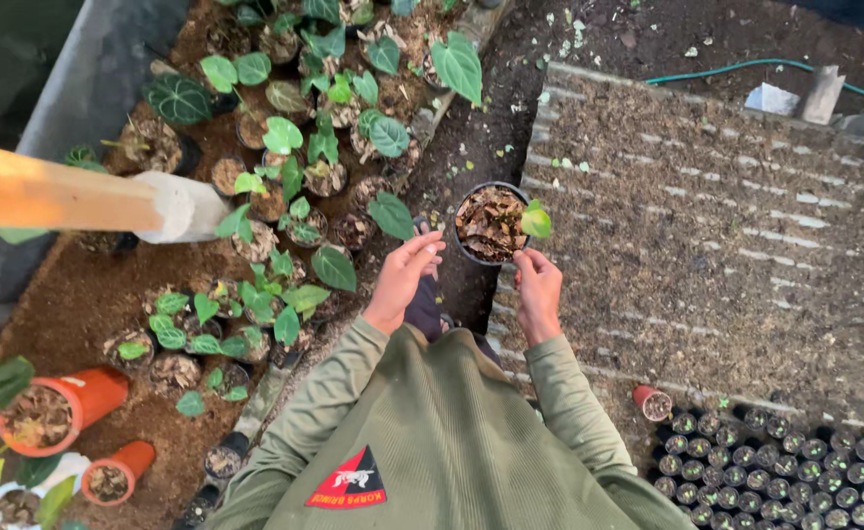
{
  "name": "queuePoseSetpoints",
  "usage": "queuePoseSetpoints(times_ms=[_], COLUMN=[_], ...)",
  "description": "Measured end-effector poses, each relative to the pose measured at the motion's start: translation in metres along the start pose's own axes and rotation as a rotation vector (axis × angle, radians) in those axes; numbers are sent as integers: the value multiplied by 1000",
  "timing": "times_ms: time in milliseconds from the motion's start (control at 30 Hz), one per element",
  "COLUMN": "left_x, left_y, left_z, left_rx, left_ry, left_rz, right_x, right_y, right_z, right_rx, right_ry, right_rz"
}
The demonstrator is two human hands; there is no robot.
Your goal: The person adds dried leaves and wood chips to small potted plants by hand. They walk among rows of potted plants, pick up mulch from a container, and place it around the base of each plant.
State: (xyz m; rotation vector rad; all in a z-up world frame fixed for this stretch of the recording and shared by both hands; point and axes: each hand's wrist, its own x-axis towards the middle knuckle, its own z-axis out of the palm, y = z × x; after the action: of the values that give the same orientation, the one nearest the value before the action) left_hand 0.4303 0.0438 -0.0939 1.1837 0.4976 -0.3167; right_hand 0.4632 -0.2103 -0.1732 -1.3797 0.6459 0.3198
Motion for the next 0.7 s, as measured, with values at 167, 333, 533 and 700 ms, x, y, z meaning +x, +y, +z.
queuePoseSetpoints(times_ms=[167,333,533,700], left_x=[47,72,87,111], left_y=[24,34,25,2], left_z=[-14,-21,-29,-38], left_rx=[-13,13,49,6], left_ry=[29,74,163,235], left_rz=[-19,-47,-110,-108], right_x=[43,84,137,194], right_y=[-13,-15,11,48], right_z=[34,62,78,87], right_rx=[-119,-191,-242,-322], right_ry=[23,21,-46,-102], right_rz=[1,27,76,95])
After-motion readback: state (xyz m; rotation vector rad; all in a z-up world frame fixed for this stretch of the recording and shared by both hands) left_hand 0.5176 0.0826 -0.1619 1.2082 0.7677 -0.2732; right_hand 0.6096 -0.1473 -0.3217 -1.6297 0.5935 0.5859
